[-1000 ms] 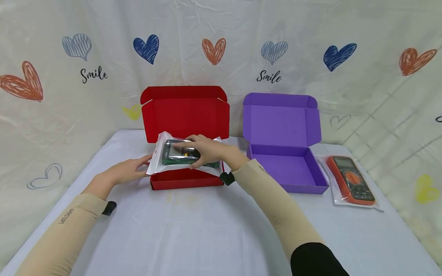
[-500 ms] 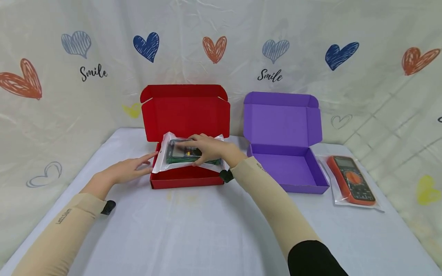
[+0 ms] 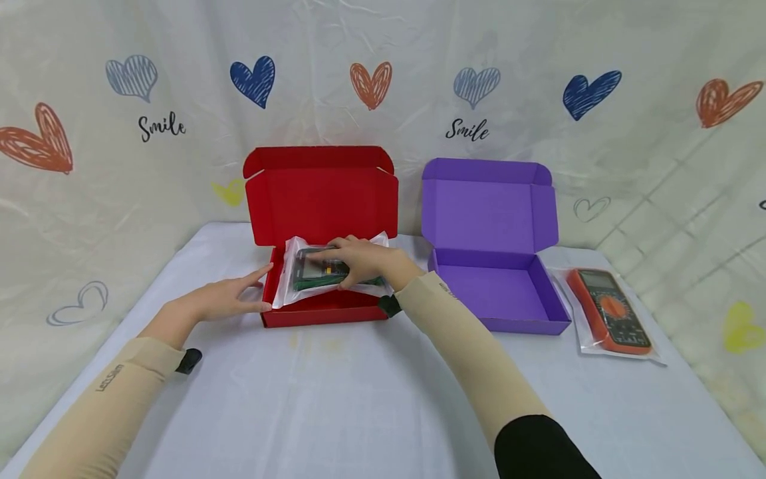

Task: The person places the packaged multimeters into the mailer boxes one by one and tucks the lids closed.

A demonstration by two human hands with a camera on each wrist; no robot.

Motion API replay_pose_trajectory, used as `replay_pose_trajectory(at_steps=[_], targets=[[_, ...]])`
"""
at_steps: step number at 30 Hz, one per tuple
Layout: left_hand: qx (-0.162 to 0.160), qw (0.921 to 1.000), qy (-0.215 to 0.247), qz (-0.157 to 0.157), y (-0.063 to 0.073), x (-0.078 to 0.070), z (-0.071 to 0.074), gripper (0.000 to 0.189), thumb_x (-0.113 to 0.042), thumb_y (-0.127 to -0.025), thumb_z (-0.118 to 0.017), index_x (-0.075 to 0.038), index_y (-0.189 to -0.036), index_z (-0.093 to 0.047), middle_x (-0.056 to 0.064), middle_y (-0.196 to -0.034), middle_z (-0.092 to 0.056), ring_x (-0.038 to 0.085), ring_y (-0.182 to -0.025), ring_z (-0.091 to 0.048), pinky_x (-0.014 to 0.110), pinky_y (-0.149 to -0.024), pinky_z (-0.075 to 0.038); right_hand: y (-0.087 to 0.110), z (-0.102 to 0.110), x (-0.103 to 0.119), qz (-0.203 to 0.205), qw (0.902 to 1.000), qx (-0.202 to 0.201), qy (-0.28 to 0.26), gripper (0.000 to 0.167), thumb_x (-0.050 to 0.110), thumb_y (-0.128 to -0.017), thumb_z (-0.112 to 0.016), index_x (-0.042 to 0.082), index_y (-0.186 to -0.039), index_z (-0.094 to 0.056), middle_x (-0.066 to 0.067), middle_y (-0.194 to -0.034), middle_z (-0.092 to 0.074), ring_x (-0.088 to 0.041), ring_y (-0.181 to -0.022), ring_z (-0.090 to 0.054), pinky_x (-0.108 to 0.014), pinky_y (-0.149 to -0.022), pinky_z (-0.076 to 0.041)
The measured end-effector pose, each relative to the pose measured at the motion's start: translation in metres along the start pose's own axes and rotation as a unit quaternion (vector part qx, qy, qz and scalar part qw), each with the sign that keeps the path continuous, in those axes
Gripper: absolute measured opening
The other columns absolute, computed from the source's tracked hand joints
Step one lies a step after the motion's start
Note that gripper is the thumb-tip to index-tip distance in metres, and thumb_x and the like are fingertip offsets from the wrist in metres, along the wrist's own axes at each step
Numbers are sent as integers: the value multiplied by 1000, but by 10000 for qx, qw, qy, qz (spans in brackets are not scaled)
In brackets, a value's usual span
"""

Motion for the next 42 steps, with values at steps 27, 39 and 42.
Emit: replay_pose_trajectory(at_steps=[27, 39, 42], targets=[[46, 9997, 241, -1, -2, -4, -3, 115, -64, -83, -74, -19, -166, -10, 23, -152, -43, 48, -138, -36, 68, -102, -42, -25, -25, 9, -90, 9991, 366, -188, 89, 26, -89, -81, 41, -161, -31, -1, -160, -34, -22, -141, -32, -43, -108, -45], [74, 9997, 242, 61, -5, -4, -3, 116, -63, -82, -76, -20, -166, -10, 24, -151, -42, 48, -138, -36, 68, -102, -43, -29, -36, 2, -67, 9990, 330, -299, 86, 29, -91, -80, 40, -161, -32, -3, -159, -36, -22, -141, -33, -41, -108, -46], [75, 9996, 254, 90, -5, -4, -3, 116, -63, -81, -77, -19, -166, -10, 24, -151, -42, 49, -138, -36, 68, -101, -43, -28, -36, 2, -57, 9989, 332, -314, 86, 28, -91, -80, 40, -161, -32, -2, -159, -36, -22, -141, -32, -41, -107, -46]])
Point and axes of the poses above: each hand's wrist, its own y-axis away from the middle knuckle, its own z-axis out of the back of the hand, x = y × z, the point moved 7 cm from there along -y, towards the middle knuckle
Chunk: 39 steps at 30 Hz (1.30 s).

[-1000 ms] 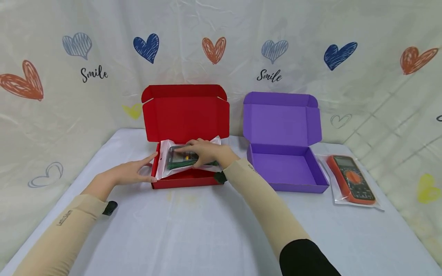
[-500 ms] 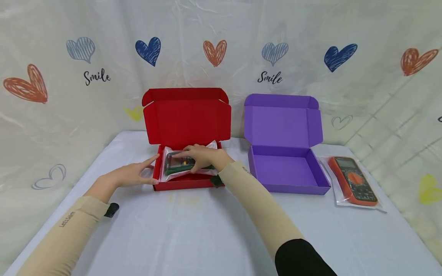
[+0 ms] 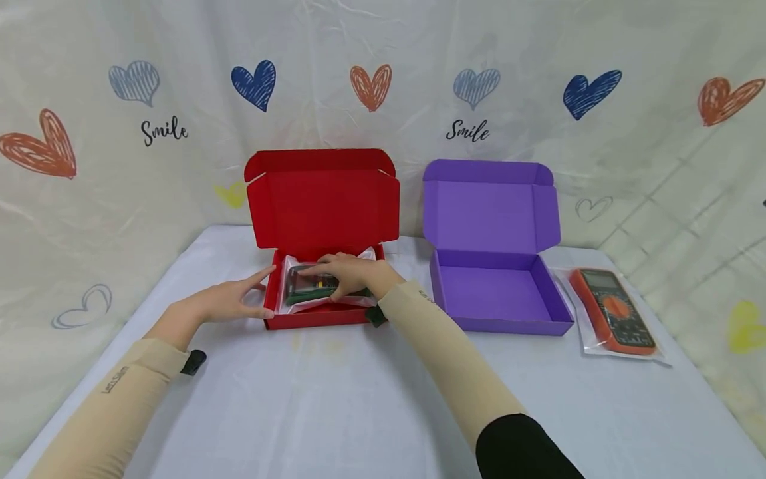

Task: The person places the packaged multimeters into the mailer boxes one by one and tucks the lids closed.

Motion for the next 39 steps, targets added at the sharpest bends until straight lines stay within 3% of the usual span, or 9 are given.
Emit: replay_pose_trajectory(at_steps=[15, 23, 39], targets=[[-63, 10000, -28, -25, -3, 5, 0, 116, -64, -81, -77, -21, -166, -10, 23, -152, -43, 49, -138, -36, 68, -100, -44, 2, -2, -4, -82, 9998, 59, -142, 89, 26, -88, -82, 41, -161, -32, -3, -158, -37, -23, -142, -33, -38, -102, -50], [-42, 10000, 10, -12, -3, 3, 1, 117, -63, -81, -77, -20, -166, -10, 24, -152, -42, 49, -138, -36, 68, -101, -44, 1, -3, -4, -162, 9998, 86, 36, 93, 28, -87, -84, 41, -161, -30, -3, -157, -38, -23, -141, -35, -39, -102, -51], [2, 10000, 69, -67, -3, 1, 1, 117, -61, -81, -78, -19, -166, -9, 25, -150, -43, 48, -137, -37, 66, -101, -45, 3, -6, -6, -362, 9987, 156, 315, 99, 36, -85, -84, 43, -163, -22, -4, -167, -24, -25, -147, -29, -45, -107, -47]])
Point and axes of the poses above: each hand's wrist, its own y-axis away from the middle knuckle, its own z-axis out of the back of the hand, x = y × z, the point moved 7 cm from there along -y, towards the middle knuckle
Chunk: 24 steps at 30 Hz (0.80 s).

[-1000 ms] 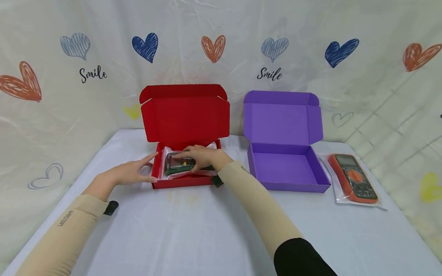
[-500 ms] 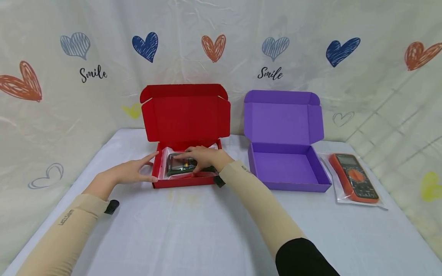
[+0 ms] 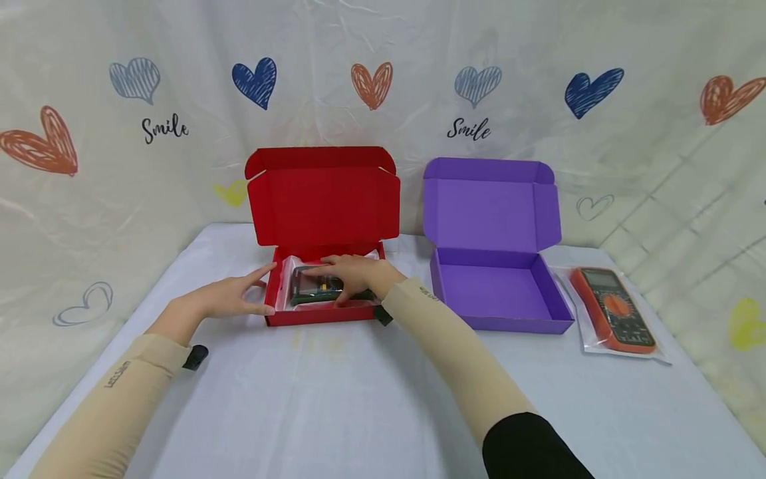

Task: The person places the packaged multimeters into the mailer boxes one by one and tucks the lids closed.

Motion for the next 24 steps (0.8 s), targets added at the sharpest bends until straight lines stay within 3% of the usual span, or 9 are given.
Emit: replay_pose_trajectory(at_steps=[5, 13, 18, 24], targets=[[23, 10000, -93, -12, 1, -1, 1, 115, -63, -83, -76, -19, -166, -10, 24, -150, -44, 48, -137, -38, 68, -102, -43, 9, 6, -3, -59, 9998, -88, -158, 99, 43, -85, -82, 39, -164, -22, -4, -168, -21, -27, -149, -26, -49, -110, -44], [8, 9996, -297, -20, 5, -4, 9, 108, -64, -87, -70, -18, -166, -12, 25, -152, -43, 49, -136, -39, 70, -101, -42, 28, 17, -4, 233, 9986, -180, -430, 90, 45, -91, -76, 34, -164, -26, -4, -169, -21, -26, -150, -25, -52, -115, -37], [-347, 9984, -430, -101, 10, -8, 24, 99, -62, -93, -65, -21, -166, -13, 24, -152, -44, 49, -136, -41, 73, -101, -39, 38, 26, -2, 573, 9964, -486, -400, 78, 40, -95, -74, 27, -161, -36, -5, -164, -33, -24, -148, -33, -46, -114, -39], [-1039, 9901, -755, -566, 13, -21, 40, 81, -50, -97, -67, -19, -163, -31, 18, -147, -54, 44, -134, -48, 69, -103, -41, 54, 37, -1, 831, 9913, -840, -582, 63, 27, -98, -72, 16, -155, -48, -6, -152, -52, -24, -140, -47, -41, -111, -43]])
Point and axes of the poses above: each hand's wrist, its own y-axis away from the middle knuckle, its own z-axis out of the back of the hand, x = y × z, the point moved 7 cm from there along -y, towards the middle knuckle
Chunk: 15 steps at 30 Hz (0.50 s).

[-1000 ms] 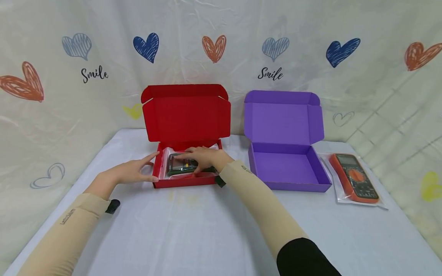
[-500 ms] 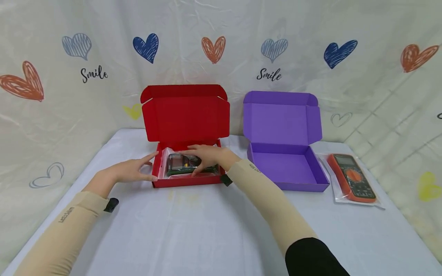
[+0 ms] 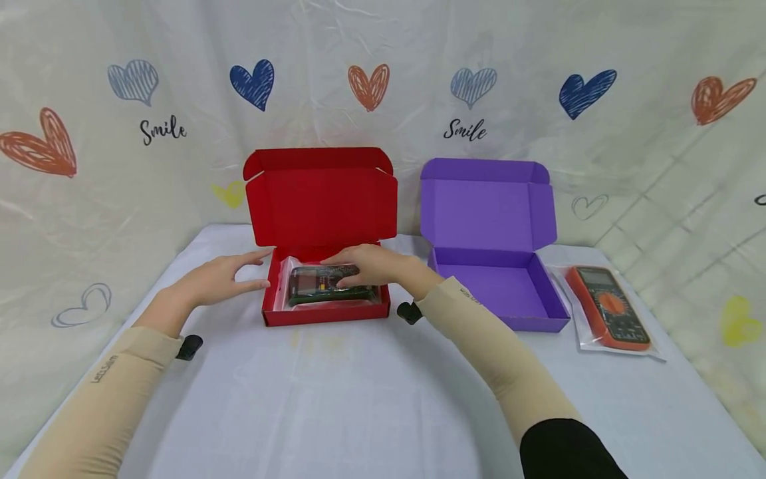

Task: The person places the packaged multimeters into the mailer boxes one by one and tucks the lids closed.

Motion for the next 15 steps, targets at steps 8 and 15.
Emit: replay_pose_trajectory(at_steps=[8, 15], targets=[[-586, 9980, 3, -225, 1, -7, 14, 66, -39, -99, -67, -14, -156, -45, 18, -146, -56, 40, -135, -48, 65, -106, -41, 18, 26, -12, -130, 9898, -1128, -858, 47, 16, -100, -69, 11, -146, -59, -7, -144, -60, -25, -133, -55, -41, -104, -50], [-1635, 9856, 16, -436, 1, -10, 37, 51, -27, -100, -68, -4, -144, -57, 22, -142, -58, 43, -130, -52, 62, -103, -45, 33, 44, -28, -211, 9669, -2307, -1073, 41, 13, -99, -69, 7, -139, -64, -10, -129, -70, -23, -116, -65, -41, -99, -54]])
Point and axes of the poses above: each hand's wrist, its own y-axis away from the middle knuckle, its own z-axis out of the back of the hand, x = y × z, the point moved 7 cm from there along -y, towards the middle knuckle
